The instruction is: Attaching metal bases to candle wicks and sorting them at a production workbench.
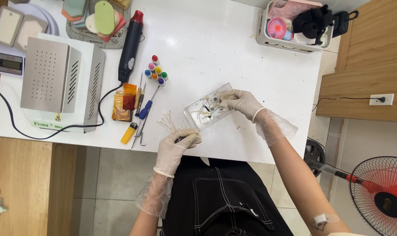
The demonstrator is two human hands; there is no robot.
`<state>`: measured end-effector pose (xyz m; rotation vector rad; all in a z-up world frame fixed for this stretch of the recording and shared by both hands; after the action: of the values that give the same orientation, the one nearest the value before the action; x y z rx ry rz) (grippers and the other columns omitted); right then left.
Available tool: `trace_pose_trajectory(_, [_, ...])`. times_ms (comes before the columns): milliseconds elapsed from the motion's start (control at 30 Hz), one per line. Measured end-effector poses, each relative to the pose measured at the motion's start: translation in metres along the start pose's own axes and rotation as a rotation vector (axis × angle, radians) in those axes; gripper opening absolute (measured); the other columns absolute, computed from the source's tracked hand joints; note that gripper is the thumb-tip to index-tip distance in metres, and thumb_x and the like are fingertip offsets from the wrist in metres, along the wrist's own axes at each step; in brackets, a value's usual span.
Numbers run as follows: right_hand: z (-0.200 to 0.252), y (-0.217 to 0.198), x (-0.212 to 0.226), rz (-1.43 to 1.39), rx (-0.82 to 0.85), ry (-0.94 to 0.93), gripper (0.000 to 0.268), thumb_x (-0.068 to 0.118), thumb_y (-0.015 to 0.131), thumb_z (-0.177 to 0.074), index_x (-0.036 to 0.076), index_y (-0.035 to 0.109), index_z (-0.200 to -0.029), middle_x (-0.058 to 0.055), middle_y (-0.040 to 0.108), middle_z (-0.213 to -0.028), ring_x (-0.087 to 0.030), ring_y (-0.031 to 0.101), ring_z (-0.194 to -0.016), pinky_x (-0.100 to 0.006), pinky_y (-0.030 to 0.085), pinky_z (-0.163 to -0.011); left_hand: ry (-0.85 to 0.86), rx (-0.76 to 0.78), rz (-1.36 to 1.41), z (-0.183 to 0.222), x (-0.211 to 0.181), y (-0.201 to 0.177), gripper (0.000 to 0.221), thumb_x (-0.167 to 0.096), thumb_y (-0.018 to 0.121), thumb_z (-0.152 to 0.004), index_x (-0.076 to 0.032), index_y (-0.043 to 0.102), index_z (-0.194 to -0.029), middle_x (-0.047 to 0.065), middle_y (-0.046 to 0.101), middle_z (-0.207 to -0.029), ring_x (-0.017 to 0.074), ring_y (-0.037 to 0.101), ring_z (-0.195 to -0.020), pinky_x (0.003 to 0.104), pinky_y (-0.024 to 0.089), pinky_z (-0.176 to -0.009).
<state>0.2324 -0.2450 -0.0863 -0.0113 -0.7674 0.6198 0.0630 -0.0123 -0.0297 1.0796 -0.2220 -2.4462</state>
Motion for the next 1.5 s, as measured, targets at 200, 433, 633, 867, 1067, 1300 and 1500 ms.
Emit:
trace_pose_trajectory(200, [-0.004, -0.003, -0.025, -0.097, -0.034, 0.067, 0.037, 0.026, 0.084, -0.077, 0.007, 0.076, -0.109, -0.005, 0.076, -0.088, -0.013, 0.064, -0.079, -0.026, 0.052, -0.072, -0.01, -0.002, 0.016, -0.013, -0.001, 0.01, 0.024, -0.007, 0.074, -0.088, 0.006, 0.074, -0.108, 0.016, 0.078, -0.095, 0.0196, 0.077, -0.087, 0.028, 0.062, -0.081])
trace_pose_trajectory(433, [0.034, 0.007, 0.011, 0.054, -0.142, 0.06, 0.026, 0.025, 0.083, -0.078, 0.012, 0.079, -0.1, -0.004, 0.079, -0.102, -0.013, 0.071, -0.091, -0.029, 0.054, -0.087, -0.007, -0.083, 0.016, -0.045, -0.005, 0.037, 0.032, -0.016, 0.069, -0.093, 0.005, 0.07, -0.116, 0.015, 0.078, -0.103, 0.0189, 0.076, -0.09, 0.026, 0.062, -0.084])
trace_pose_trajectory(633, [0.036, 0.002, 0.01, 0.062, -0.095, 0.035, 0.024, 0.029, 0.084, -0.077, 0.012, 0.081, -0.093, -0.004, 0.08, -0.098, -0.014, 0.07, -0.092, -0.031, 0.054, -0.088, 0.094, -0.047, -0.004, -0.071, 0.002, 0.053, 0.033, -0.016, 0.072, -0.091, 0.003, 0.072, -0.117, 0.012, 0.077, -0.104, 0.0165, 0.073, -0.091, 0.027, 0.059, -0.083])
trace_pose_trajectory(867, [0.057, 0.007, 0.025, -0.084, 0.172, 0.022, 0.023, 0.032, 0.083, -0.077, 0.011, 0.079, -0.085, -0.005, 0.077, -0.081, -0.014, 0.068, -0.08, -0.031, 0.055, -0.08, 0.142, 0.069, -0.235, -0.077, -0.001, 0.068, 0.027, -0.017, 0.081, -0.084, -0.001, 0.075, -0.105, 0.007, 0.076, -0.1, 0.0129, 0.071, -0.089, 0.024, 0.06, -0.08])
trace_pose_trajectory(1067, [0.079, -0.006, 0.043, 0.163, 0.077, 0.001, 0.019, 0.03, 0.076, -0.084, 0.013, 0.077, -0.09, -0.002, 0.077, -0.081, -0.012, 0.069, -0.081, -0.029, 0.054, -0.08, -0.074, 0.074, -0.414, -0.078, -0.014, 0.06, 0.022, -0.013, 0.079, -0.079, -0.001, 0.078, -0.097, 0.011, 0.077, -0.086, 0.0139, 0.069, -0.077, 0.025, 0.055, -0.07])
trace_pose_trajectory(1300, [0.099, -0.024, 0.06, 0.428, -0.019, -0.276, 0.018, 0.027, 0.075, -0.088, 0.011, 0.075, -0.097, -0.004, 0.074, -0.079, -0.016, 0.067, -0.074, -0.031, 0.055, -0.073, -0.266, 0.488, -0.43, -0.059, -0.034, 0.058, 0.021, -0.019, 0.077, -0.082, 0.0, 0.075, -0.091, 0.009, 0.074, -0.084, 0.0135, 0.068, -0.076, 0.025, 0.056, -0.072])
trace_pose_trajectory(1500, [0.107, -0.031, 0.058, 0.375, -0.136, -0.392, 0.018, 0.025, 0.078, -0.085, 0.012, 0.08, -0.097, -0.002, 0.078, -0.081, -0.012, 0.069, -0.072, -0.028, 0.058, -0.072, -0.114, 0.432, 0.053, -0.07, -0.02, 0.061, 0.02, -0.014, 0.074, -0.085, 0.0, 0.068, -0.098, 0.008, 0.073, -0.093, 0.0129, 0.068, -0.086, 0.024, 0.057, -0.079])
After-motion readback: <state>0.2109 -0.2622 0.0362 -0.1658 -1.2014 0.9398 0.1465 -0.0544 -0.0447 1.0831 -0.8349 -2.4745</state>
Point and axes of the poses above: each hand's wrist, its own z-axis away from the middle knuckle, its own y-axis out of the palm, x = y × z, the point moved 3 cm from there along -z, towards the middle knuckle
